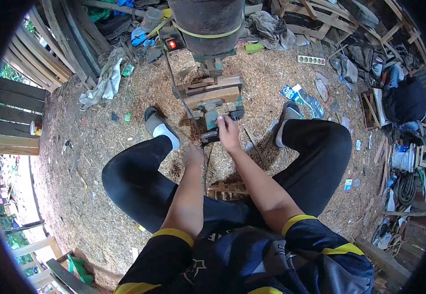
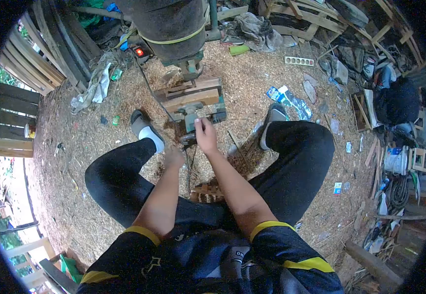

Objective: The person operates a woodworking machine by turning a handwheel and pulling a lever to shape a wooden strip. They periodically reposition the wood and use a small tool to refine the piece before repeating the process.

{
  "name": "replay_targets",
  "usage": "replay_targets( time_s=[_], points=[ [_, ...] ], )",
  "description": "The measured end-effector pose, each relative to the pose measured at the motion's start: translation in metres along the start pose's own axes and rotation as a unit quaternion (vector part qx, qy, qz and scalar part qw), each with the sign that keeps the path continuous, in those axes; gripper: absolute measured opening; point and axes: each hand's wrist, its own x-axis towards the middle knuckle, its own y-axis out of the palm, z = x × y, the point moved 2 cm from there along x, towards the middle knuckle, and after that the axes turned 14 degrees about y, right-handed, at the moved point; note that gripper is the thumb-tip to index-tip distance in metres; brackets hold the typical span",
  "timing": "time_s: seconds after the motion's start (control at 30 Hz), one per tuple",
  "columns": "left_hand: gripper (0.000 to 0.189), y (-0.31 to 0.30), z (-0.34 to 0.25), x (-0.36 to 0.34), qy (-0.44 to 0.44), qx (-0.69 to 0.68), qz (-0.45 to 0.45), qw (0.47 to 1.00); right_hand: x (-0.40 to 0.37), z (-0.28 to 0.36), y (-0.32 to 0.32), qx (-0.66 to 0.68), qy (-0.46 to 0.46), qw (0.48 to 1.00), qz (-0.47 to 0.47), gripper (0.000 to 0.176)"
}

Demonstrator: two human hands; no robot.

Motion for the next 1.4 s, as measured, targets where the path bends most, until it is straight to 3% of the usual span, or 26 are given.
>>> replay_targets(
  time_s=[0.1,0.2,0.3,0.4,0.6,0.7,0.83,0.93,1.1,1.33,1.4],
  points=[
    [0.057,0.097,0.061,0.077,0.077,-0.01,0.061,0.995,0.008,-0.01,0.006,-0.054,-0.078,0.995,-0.02,0.034],
    [0.058,0.022,0.017,0.026,-0.002,-0.16,0.102,0.982,0.012,-0.014,0.008,-0.065,-0.093,0.993,-0.019,0.032],
    [0.056,0.037,0.028,0.04,0.039,-0.133,0.103,0.985,0.014,-0.015,0.008,-0.067,-0.101,0.992,-0.019,0.029],
    [0.054,0.04,0.041,0.044,0.073,-0.179,0.161,0.968,0.012,-0.016,0.01,-0.075,-0.098,0.992,-0.023,0.028],
    [0.052,0.042,0.035,0.037,0.05,-0.169,0.124,0.976,0.012,-0.015,0.01,-0.089,-0.099,0.991,-0.022,0.027],
    [0.052,0.059,0.034,0.037,0.046,-0.11,0.04,0.992,0.013,-0.01,0.009,-0.089,-0.108,0.99,-0.023,0.026],
    [0.052,0.052,0.019,0.027,-0.004,-0.11,0.018,0.994,0.014,-0.015,0.01,-0.08,-0.108,0.991,-0.017,0.027],
    [0.05,0.036,0.025,0.028,0.042,-0.1,0.084,0.991,0.015,-0.017,0.009,-0.081,-0.103,0.991,-0.002,0.026],
    [0.05,0.038,0.02,0.022,0.039,-0.065,0.029,0.997,0.014,-0.015,0.01,-0.075,-0.103,0.992,-0.007,0.024],
    [0.047,0.045,0.028,0.031,0.038,-0.118,0.047,0.991,0.015,-0.016,0.009,-0.088,-0.118,0.989,-0.022,0.018],
    [0.047,0.058,0.033,0.038,0.062,-0.075,0.019,0.995,0.016,-0.015,0.009,-0.08,-0.108,0.991,-0.019,0.016]
  ],
)
